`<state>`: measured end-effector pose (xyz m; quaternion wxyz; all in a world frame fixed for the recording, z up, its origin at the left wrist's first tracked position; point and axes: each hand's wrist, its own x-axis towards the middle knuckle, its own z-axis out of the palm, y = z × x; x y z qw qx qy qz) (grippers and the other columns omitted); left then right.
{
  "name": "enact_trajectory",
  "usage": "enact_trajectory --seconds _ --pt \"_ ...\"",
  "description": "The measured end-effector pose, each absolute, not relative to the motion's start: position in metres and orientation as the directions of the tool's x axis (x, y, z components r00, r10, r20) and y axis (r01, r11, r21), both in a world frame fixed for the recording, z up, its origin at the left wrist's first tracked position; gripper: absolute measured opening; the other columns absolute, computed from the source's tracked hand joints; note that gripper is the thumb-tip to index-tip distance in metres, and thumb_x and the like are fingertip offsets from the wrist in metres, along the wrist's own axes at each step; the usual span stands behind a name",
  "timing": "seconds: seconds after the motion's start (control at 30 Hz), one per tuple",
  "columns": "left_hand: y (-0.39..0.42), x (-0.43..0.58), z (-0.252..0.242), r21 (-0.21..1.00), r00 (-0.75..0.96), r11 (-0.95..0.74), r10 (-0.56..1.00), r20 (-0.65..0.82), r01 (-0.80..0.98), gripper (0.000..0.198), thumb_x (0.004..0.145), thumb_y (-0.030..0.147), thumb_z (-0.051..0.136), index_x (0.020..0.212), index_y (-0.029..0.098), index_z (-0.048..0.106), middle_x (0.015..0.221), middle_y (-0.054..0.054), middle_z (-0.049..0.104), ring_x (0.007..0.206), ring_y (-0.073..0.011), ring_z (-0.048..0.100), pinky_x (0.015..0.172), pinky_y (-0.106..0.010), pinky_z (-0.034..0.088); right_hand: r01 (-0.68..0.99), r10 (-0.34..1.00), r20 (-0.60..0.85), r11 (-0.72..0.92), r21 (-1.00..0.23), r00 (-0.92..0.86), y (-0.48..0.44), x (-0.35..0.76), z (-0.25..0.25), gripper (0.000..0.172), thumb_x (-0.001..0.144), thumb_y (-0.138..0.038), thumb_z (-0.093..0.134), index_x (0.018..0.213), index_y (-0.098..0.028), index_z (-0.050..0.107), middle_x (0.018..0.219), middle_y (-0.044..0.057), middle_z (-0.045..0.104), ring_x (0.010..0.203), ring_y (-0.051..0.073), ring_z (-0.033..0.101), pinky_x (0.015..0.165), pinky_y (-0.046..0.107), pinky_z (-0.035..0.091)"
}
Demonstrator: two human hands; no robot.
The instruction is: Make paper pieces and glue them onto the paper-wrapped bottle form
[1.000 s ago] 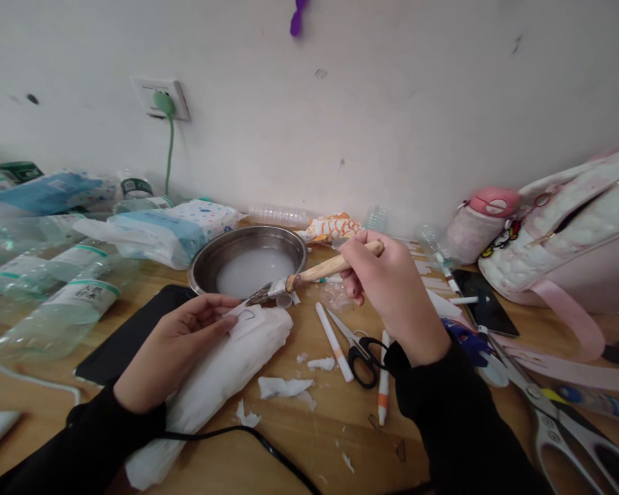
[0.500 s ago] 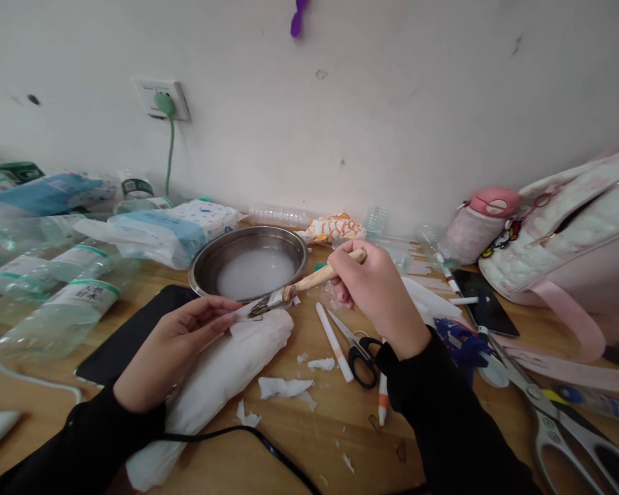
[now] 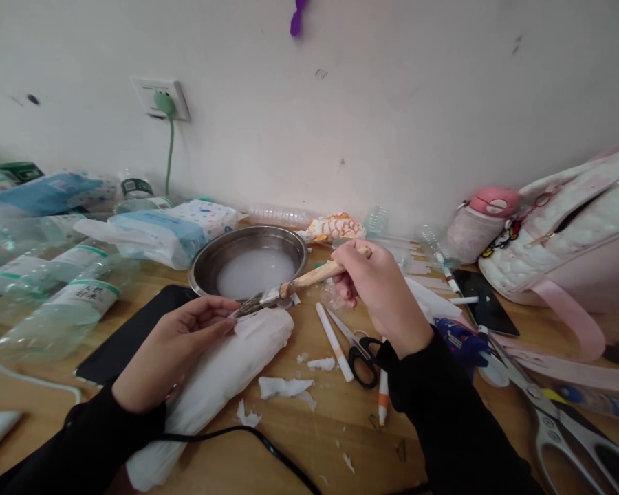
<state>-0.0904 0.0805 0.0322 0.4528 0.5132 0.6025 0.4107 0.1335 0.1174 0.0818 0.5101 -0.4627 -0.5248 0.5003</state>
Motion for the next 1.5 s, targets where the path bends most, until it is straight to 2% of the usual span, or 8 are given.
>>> enact_trajectory --seconds 0.27,0.43,0.6,0.9,1.17,1.5 --pt "0.081 -0.089 0.032 0.961 -0.102 0.156 0.985 -0.136 0.227 0.026 0.059 0.028 0.069 0.081 0.018 0.060 0.068 0.005 0.062 0.065 -0.0091 0.052 0.057 -0.013 0.042 -0.112 0.995 -0.057 -0.066 -0.991 -0.078 0.126 0.130 0.070 0.017 0.068 -0.019 0.044 0.051 -0.018 0.040 0.041 -0.007 0.042 0.030 0.003 0.036 0.025 0.013 0.025" --pt "0.082 -0.088 0.033 0.966 -0.103 0.173 0.982 -0.155 0.192 0.028 0.056 0.028 0.069 0.081 0.017 0.061 0.073 0.003 0.065 0.068 -0.0091 0.055 0.060 -0.012 0.044 -0.113 0.994 -0.081 -0.088 -0.990 -0.069 0.129 0.130 0.063 0.015 0.068 -0.021 0.045 0.053 -0.017 0.043 0.043 -0.006 0.044 0.031 0.004 0.037 0.025 0.013 0.025" --pt "0.082 -0.088 0.033 0.971 -0.097 0.180 0.981 -0.167 0.155 0.029 0.056 0.028 0.070 0.081 0.017 0.060 0.069 0.004 0.066 0.065 -0.0075 0.057 0.059 -0.010 0.045 -0.095 0.994 -0.091 -0.096 -0.991 -0.064 0.130 0.131 0.059 0.014 0.067 -0.021 0.045 0.054 -0.017 0.043 0.043 -0.006 0.044 0.031 0.004 0.037 0.025 0.014 0.026" --pt "0.080 -0.089 0.031 0.976 -0.073 0.190 0.980 -0.183 0.105 0.029 0.058 0.028 0.070 0.083 0.018 0.059 0.068 0.005 0.066 0.063 -0.0066 0.057 0.057 -0.010 0.045 -0.054 0.996 -0.074 -0.077 -0.996 -0.053 0.131 0.131 0.056 0.013 0.066 -0.020 0.045 0.053 -0.018 0.042 0.041 -0.006 0.043 0.032 0.005 0.038 0.026 0.014 0.027" --pt "0.080 -0.088 0.033 0.975 -0.064 0.199 0.979 -0.193 0.102 0.027 0.061 0.025 0.069 0.084 0.017 0.059 0.075 0.002 0.065 0.069 -0.0096 0.057 0.063 -0.015 0.046 -0.030 0.998 -0.041 -0.042 -0.999 -0.041 0.131 0.131 0.055 0.012 0.066 -0.019 0.044 0.054 -0.018 0.042 0.041 -0.006 0.044 0.030 0.005 0.039 0.026 0.014 0.029" --pt "0.079 -0.086 0.035 0.971 -0.060 0.200 0.979 -0.194 0.130 0.026 0.063 0.026 0.068 0.086 0.017 0.058 0.078 0.003 0.065 0.072 -0.0082 0.057 0.064 -0.012 0.045 0.032 1.000 0.021 0.020 -0.999 0.014 0.129 0.138 0.065 0.011 0.065 -0.017 0.045 0.055 -0.018 0.042 0.039 -0.007 0.044 0.029 0.005 0.039 0.024 0.013 0.029"
